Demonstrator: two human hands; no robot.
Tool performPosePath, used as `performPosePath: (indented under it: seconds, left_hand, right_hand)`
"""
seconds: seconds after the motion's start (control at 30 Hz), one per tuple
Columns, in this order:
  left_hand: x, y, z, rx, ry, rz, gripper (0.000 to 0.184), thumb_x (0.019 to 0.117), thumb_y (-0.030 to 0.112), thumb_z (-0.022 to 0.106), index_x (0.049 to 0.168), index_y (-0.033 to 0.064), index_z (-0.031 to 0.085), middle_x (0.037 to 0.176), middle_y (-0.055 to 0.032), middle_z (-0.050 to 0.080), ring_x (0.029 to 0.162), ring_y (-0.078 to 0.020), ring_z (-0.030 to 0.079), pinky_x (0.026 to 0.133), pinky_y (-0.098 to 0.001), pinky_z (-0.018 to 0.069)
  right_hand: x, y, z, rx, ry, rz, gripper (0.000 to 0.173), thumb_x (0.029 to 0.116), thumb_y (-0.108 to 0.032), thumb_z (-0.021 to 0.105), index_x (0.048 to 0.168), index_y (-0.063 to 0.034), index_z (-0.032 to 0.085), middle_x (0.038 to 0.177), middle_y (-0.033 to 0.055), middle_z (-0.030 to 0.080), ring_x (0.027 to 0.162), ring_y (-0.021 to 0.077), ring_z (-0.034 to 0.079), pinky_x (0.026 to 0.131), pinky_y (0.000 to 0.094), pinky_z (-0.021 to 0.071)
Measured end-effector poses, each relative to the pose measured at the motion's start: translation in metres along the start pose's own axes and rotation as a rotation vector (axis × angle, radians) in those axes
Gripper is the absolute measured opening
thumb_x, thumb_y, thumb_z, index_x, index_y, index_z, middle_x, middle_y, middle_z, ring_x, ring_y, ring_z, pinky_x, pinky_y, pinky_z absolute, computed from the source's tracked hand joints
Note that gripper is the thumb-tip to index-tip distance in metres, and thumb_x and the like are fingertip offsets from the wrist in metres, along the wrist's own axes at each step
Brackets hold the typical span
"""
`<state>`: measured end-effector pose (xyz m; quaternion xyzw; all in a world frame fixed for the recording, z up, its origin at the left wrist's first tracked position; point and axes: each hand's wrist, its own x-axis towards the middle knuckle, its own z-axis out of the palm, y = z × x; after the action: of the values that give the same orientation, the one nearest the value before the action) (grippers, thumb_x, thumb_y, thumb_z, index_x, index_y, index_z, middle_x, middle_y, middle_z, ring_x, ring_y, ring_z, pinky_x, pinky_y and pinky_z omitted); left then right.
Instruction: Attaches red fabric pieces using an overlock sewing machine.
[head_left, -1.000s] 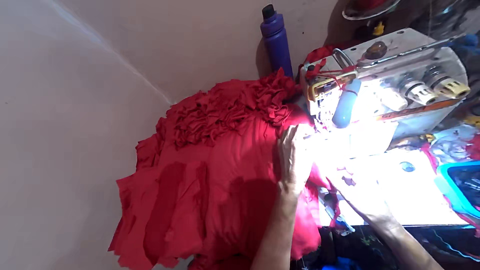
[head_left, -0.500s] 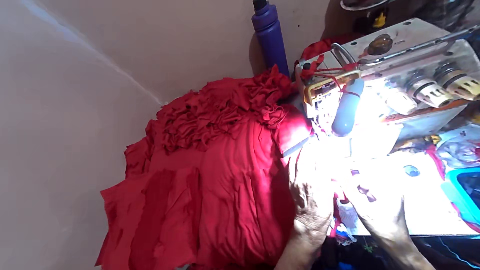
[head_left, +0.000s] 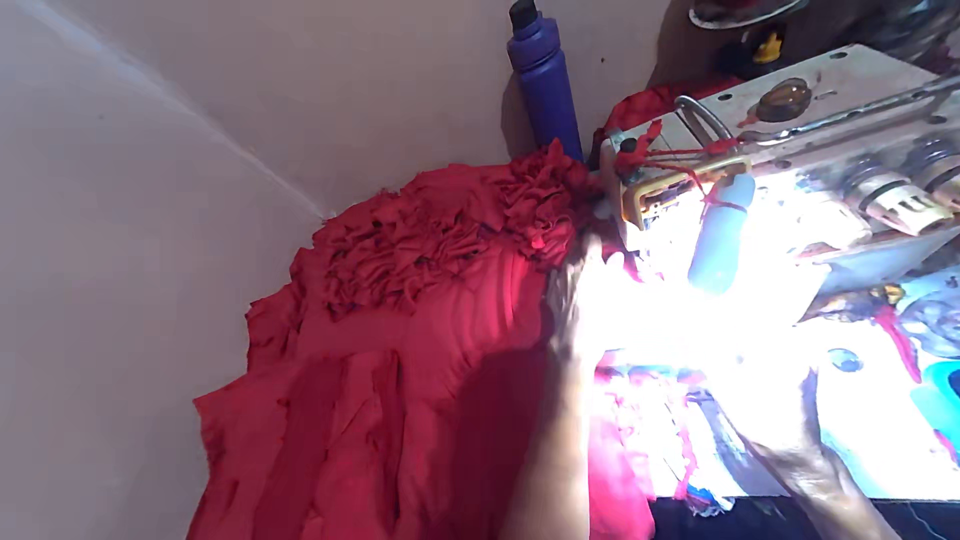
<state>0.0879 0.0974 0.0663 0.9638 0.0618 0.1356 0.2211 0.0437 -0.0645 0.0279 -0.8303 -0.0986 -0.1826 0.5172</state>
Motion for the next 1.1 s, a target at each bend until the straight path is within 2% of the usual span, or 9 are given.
performPosePath:
  seconds: [0.07,0.13,0.2,0.33,0.5,0.57,0.67,0.8,1.1]
  left_hand:
    - [0.034,-0.024,0.012,0.003,0.083,0.063,0.040,0.1068,0.024,0.051,0.138,-0.0012,0.053,0.109,-0.0267,0.069,0.098,-0.0427,0.068,0.082,-0.0562,0.0534]
    - [0.064,-0.036,0.006,-0.166,-0.002,0.021,0.042,0.1088,0.023,0.045,0.144,0.0016,0.050,0.127,-0.0236,0.066,0.119,-0.0374,0.063,0.100,-0.0558,0.0481]
    - [0.075,-0.053,0.001,-0.530,-0.045,0.055,0.037,0.1070,0.013,0.047,0.140,-0.0024,0.053,0.139,-0.0200,0.059,0.131,-0.0259,0.055,0.112,-0.0427,0.0425]
    - [0.031,-0.072,-0.018,-0.985,0.023,0.062,0.032,0.1080,0.009,0.042,0.129,-0.0100,0.057,0.130,-0.0187,0.064,0.120,-0.0173,0.062,0.105,-0.0326,0.0484]
    - [-0.146,-0.079,-0.034,-0.411,0.280,0.127,0.027,0.1016,0.011,0.058,0.123,-0.0030,0.066,0.124,-0.0151,0.069,0.112,-0.0202,0.067,0.097,-0.0369,0.0547]
    - [-0.210,-0.091,-0.012,-0.385,0.429,0.174,0.018,0.0921,0.011,0.069,0.105,-0.0013,0.072,0.107,-0.0126,0.072,0.105,-0.0176,0.069,0.093,-0.0333,0.0560]
    - [-0.275,-0.102,0.026,-0.295,0.505,0.179,0.019,0.0862,0.025,0.078,0.098,0.0136,0.068,0.105,-0.0058,0.067,0.108,-0.0154,0.061,0.098,-0.0290,0.0475]
    - [-0.293,-0.105,0.054,0.011,0.581,0.184,0.015,0.0899,0.022,0.071,0.104,0.0227,0.065,0.113,-0.0049,0.064,0.112,-0.0193,0.058,0.098,-0.0327,0.0422]
    - [-0.312,-0.106,0.051,-0.020,0.586,0.201,0.010,0.0972,0.020,0.067,0.100,0.0213,0.076,0.100,-0.0014,0.068,0.105,-0.0131,0.061,0.099,-0.0316,0.0400]
  right_hand:
    - [-0.009,0.002,-0.002,0.000,0.008,-0.049,0.026,0.0953,-0.015,0.061,0.092,0.0081,0.074,0.072,0.0142,0.067,0.064,0.0099,0.059,0.065,0.0230,0.0494]
    - [-0.022,0.007,-0.003,0.039,-0.009,-0.160,0.024,0.0957,-0.015,0.063,0.098,0.0043,0.077,0.080,0.0136,0.073,0.070,0.0097,0.066,0.070,0.0225,0.0537]
    - [-0.043,0.017,-0.005,0.101,-0.100,-0.331,0.026,0.1009,-0.020,0.059,0.102,-0.0016,0.077,0.089,0.0085,0.075,0.079,0.0034,0.068,0.077,0.0153,0.0542]
    - [-0.095,0.019,-0.016,0.121,-0.269,-0.450,0.028,0.1022,-0.020,0.056,0.099,-0.0017,0.076,0.084,0.0103,0.074,0.076,0.0066,0.068,0.075,0.0177,0.0539]
    - [-0.134,0.024,-0.027,0.144,-0.439,-0.448,0.026,0.1027,-0.022,0.055,0.101,-0.0068,0.077,0.083,0.0059,0.074,0.075,0.0094,0.067,0.073,0.0234,0.0521]
    - [-0.137,0.022,-0.026,0.155,-0.487,-0.460,0.027,0.1032,-0.022,0.055,0.102,-0.0069,0.077,0.084,0.0060,0.075,0.075,0.0097,0.067,0.071,0.0243,0.0525]
    - [-0.141,0.015,-0.017,0.157,-0.535,-0.481,0.027,0.1037,-0.022,0.054,0.102,-0.0073,0.076,0.085,0.0061,0.075,0.075,0.0114,0.068,0.071,0.0271,0.0525]
    - [-0.152,0.000,-0.004,0.135,-0.564,-0.533,0.028,0.1040,-0.023,0.052,0.101,-0.0085,0.075,0.083,0.0048,0.073,0.075,0.0136,0.067,0.070,0.0299,0.0506]
    - [-0.166,-0.001,0.003,0.109,-0.564,-0.521,0.027,0.1027,-0.024,0.054,0.099,-0.0100,0.077,0.082,0.0050,0.071,0.077,0.0143,0.065,0.072,0.0271,0.0504]
